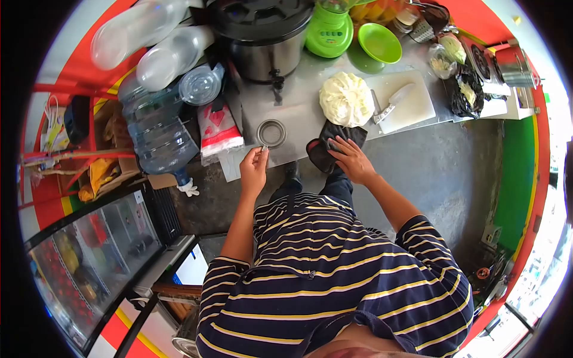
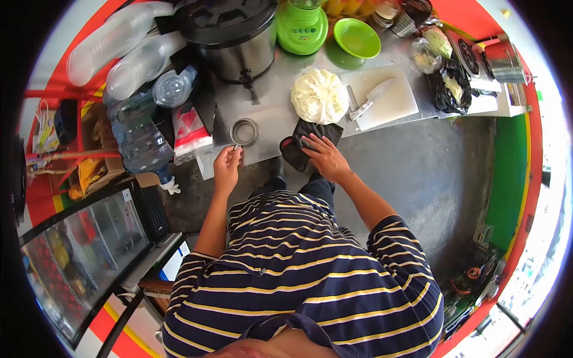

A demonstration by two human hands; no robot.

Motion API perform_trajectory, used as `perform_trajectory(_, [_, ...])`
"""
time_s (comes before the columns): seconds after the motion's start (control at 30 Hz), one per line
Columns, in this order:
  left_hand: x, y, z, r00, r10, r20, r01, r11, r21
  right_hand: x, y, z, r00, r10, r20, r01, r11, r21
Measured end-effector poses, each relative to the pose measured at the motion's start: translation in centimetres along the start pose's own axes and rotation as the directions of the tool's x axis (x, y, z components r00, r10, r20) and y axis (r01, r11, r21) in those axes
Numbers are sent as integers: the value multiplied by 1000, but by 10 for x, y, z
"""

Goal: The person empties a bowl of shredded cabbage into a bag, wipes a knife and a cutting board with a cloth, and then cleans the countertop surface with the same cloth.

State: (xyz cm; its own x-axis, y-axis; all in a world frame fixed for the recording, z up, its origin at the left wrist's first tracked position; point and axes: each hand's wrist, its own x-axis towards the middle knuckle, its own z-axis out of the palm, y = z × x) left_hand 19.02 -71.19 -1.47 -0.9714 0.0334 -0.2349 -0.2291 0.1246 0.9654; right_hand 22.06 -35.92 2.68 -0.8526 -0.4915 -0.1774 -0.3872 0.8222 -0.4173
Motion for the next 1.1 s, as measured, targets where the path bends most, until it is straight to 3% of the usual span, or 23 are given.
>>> perform_trajectory(0.13, [9, 12, 20, 1000, 28, 5, -28, 999, 45, -24, 22, -6, 997, 50, -55, -47, 997, 54])
perform_trajectory(0.23, [15, 18, 36, 992, 110, -63, -99, 982, 158, -43, 44, -13, 988, 113, -104, -106, 992, 72])
perform_trajectory(0.33, [13, 16, 47, 942, 208, -262, -98, 920, 380, -65, 63, -22, 938, 258, -230, -222, 960, 172])
perform_trajectory(0.37, [11, 17, 47, 943, 219, -250, -111, 917, 383, -73, 68, -27, 933, 267, -242, -229, 958, 174])
perform_trajectory(0.43, [7, 36, 46, 979, -36, -199, 157, 757, 635, -89, 74, -40, 873, 439, -211, -378, 884, 274])
perform_trajectory(0.47, [6, 45, 48, 982, -27, -185, 141, 755, 640, -96, 81, -43, 866, 449, -222, -385, 880, 279])
perform_trajectory(0.53, [5, 66, 55, 964, -266, 6, 193, 714, 673, -112, 94, -47, 802, 499, -327, -364, 843, 396])
perform_trajectory(0.57, [8, 73, 63, 965, -262, 15, 183, 712, 678, -118, 101, -48, 795, 508, -332, -368, 839, 401])
perform_trajectory(0.63, [13, 87, 85, 951, -210, 228, 57, 842, 536, -129, 117, -51, 648, 642, -411, -412, 749, 519])
perform_trajectory(0.67, [17, 93, 99, 950, -209, 233, 52, 840, 540, -133, 125, -51, 643, 646, -412, -414, 745, 523])
perform_trajectory(0.7, [23, 105, 120, 939, -125, 321, -43, 882, 469, -136, 135, -51, 515, 753, -409, -420, 638, 646])
perform_trajectory(0.73, [28, 116, 141, 917, -35, 398, -134, 912, 388, -138, 145, -51, 381, 843, -380, -398, 520, 755])
perform_trajectory(0.77, [32, 125, 164, 916, -32, 399, -139, 910, 391, -141, 155, -52, 379, 843, -382, -394, 521, 758])
perform_trajectory(0.83, [43, 141, 216, 863, 138, 487, -293, 920, 259, -147, 180, -57, 210, 914, -346, -357, 401, 843])
perform_trajectory(0.87, [51, 144, 242, 862, 146, 485, -300, 918, 258, -149, 192, -58, 210, 912, -353, -352, 407, 843])
perform_trajectory(0.93, [62, 141, 289, 781, 299, 548, -548, 749, 372, -153, 216, -57, 175, 947, -270, -168, 299, 939])
perform_trajectory(0.97, [61, 140, 309, 780, 307, 545, -553, 746, 372, -157, 226, -60, 177, 944, -277, -163, 306, 938])
perform_trajectory(1.03, [63, 140, 347, 824, 357, 441, -566, 466, 681, -161, 236, -69, 268, 951, -157, 85, 139, 987])
perform_trajectory(1.1, [69, 138, 369, 811, 362, 460, -584, 450, 676, -170, 248, -82, 307, 943, -126, 147, 84, 986])
